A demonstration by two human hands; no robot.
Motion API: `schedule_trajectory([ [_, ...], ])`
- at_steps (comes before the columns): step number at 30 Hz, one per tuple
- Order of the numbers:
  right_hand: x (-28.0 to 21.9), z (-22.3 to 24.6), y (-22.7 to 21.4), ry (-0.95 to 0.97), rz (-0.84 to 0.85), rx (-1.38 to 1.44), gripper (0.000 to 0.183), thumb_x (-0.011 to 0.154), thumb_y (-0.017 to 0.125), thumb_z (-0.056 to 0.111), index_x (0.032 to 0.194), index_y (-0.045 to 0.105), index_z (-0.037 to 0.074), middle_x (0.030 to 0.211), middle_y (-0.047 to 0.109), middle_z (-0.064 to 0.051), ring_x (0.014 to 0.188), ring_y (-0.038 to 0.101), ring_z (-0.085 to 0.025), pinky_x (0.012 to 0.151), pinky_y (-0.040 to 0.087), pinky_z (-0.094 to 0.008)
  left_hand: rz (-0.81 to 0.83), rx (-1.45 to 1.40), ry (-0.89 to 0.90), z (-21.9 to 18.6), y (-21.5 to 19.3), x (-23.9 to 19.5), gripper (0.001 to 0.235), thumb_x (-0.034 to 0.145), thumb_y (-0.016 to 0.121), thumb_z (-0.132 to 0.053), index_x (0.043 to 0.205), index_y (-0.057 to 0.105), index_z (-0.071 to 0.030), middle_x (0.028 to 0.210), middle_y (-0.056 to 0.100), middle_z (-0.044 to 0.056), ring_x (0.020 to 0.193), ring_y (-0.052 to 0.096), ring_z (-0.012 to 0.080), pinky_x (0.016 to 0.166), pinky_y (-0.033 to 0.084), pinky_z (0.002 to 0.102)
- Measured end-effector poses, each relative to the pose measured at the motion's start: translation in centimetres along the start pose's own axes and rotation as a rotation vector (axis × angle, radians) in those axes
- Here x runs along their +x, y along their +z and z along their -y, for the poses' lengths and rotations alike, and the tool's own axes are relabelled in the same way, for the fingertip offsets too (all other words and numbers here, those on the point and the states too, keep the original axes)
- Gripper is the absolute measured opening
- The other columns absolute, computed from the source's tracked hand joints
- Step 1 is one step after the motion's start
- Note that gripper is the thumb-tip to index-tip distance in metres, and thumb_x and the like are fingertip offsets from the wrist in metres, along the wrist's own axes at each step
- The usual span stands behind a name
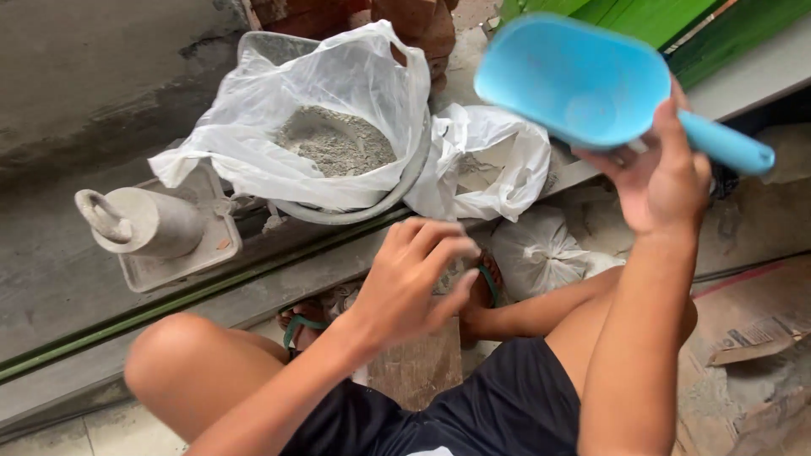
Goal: The person scoops a gray powdery substance from a white plastic bag using a blue plastic scoop and pours it into a larger white bag placed inside a metal basin. The person repeats this scooping and pouring action multiple times.
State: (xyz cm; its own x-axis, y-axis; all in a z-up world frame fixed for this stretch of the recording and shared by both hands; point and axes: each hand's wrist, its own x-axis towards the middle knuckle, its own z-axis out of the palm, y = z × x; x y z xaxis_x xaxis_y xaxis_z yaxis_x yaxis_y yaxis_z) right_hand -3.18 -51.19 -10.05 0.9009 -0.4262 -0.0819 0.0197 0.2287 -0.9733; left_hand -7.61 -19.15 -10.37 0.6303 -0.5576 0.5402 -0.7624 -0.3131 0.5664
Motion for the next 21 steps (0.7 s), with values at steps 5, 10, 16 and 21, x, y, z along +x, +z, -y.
schedule_trajectory([
  [5,-4.2,-4.1,-4.6,-0.040,-0.183,-0.282,0.056,0.104,0.059,0.036,0.153,0.047,0.013,0.145,0.054,-0.015,0.125,0.061,-0.036,0.083,0.070,-0.049,0.062,0.297,0.018,7.0,8.0,4.8,0.032,0.092,0.073,-0.026,0.117,0.059,-0.011,0.126,0.057,0.014,0.113,0.054,0.0344,0.090,0.049,0.045],
  [10,-4.6,-8.3,-3.9,0.069,-0.298,-0.425,0.046,0.102,0.062,0.028,0.146,0.057,0.015,0.138,0.061,-0.009,0.116,0.064,-0.025,0.075,0.069,-0.043,0.228,0.564,0.032,11.7,13.2,8.6,0.057,0.082,0.068,-0.018,0.137,0.053,-0.011,0.140,0.050,0.018,0.129,0.048,0.0401,0.095,0.047,0.051],
  [16,1.1,-15.4,-2.1,-0.063,-0.186,-0.584,0.043,0.103,0.072,0.025,0.143,0.062,0.015,0.131,0.062,-0.029,0.095,0.072,-0.040,0.069,0.067,-0.044,0.507,0.986,-0.229,17.8,19.0,9.9,0.063,0.091,0.076,-0.025,0.147,0.051,-0.009,0.140,0.056,0.025,0.129,0.053,0.0461,0.099,0.044,0.059],
  [21,4.9,-20.1,-0.7,-0.076,-0.140,-0.695,0.045,0.097,0.078,0.028,0.139,0.067,0.018,0.128,0.064,-0.029,0.100,0.069,-0.048,0.063,0.067,-0.045,0.548,0.907,-0.218,24.6,23.7,8.1,0.019,0.086,0.059,-0.008,0.086,0.077,-0.014,0.077,0.072,0.006,0.074,0.070,0.0361,0.070,0.043,0.071],
])
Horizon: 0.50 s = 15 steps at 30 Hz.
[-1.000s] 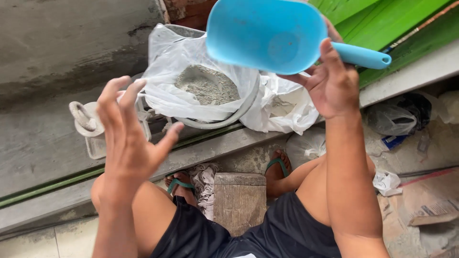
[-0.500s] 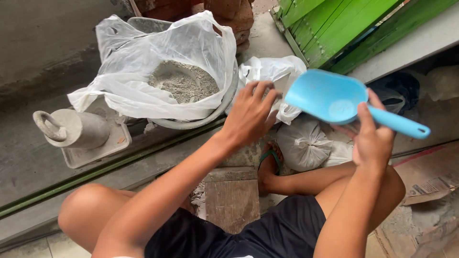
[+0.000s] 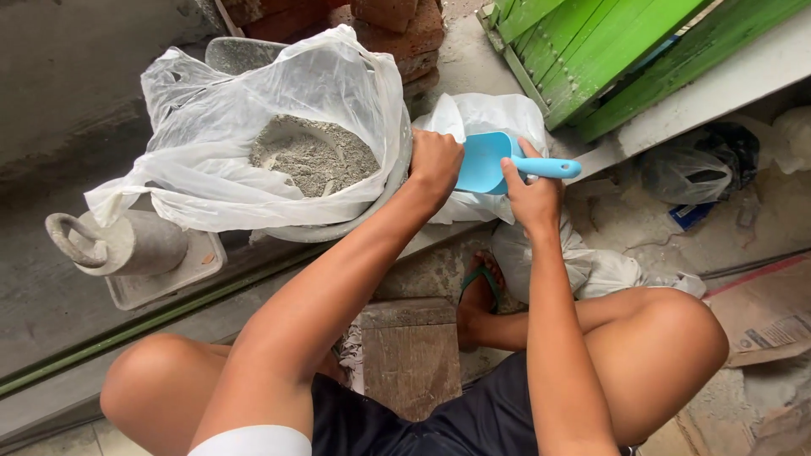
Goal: The person scoops a gray powdery substance from a white plastic bag using a blue plastic scoop and pours it into a larger white bag placed inside a metal basin. The person repeats this scooping and pouring action multiple times.
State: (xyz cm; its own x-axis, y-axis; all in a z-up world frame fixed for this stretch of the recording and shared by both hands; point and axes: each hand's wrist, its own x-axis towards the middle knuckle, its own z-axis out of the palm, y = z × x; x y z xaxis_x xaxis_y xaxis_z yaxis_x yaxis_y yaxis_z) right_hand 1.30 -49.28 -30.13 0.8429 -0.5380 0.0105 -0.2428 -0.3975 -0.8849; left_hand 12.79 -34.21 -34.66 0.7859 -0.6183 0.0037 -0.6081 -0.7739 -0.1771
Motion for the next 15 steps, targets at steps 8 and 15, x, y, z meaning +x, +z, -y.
schedule_trajectory([
  [8,0.4,-3.9,3.0,-0.383,-0.199,-0.145,0.050,0.094,0.080,0.018,0.143,0.067,0.016,0.140,0.054,-0.027,0.130,0.055,-0.050,0.110,0.046,-0.059,-0.197,-0.400,-0.144,1.2,-6.0,1.1,0.013,0.084,0.059,-0.010,0.097,0.061,-0.011,0.077,0.071,0.008,0.071,0.075,0.0414,0.059,0.052,0.062],
  [15,0.9,-7.7,5.7,-0.464,-0.189,-0.141,0.048,0.102,0.072,0.008,0.149,0.060,0.011,0.155,0.038,-0.025,0.139,0.050,-0.046,0.110,0.048,-0.056,0.031,-0.719,-0.315,3.6,-14.4,-0.1,0.013,0.090,0.040,-0.002,0.097,0.052,-0.003,0.091,0.069,0.023,0.081,0.065,0.0536,0.061,0.048,0.063],
])
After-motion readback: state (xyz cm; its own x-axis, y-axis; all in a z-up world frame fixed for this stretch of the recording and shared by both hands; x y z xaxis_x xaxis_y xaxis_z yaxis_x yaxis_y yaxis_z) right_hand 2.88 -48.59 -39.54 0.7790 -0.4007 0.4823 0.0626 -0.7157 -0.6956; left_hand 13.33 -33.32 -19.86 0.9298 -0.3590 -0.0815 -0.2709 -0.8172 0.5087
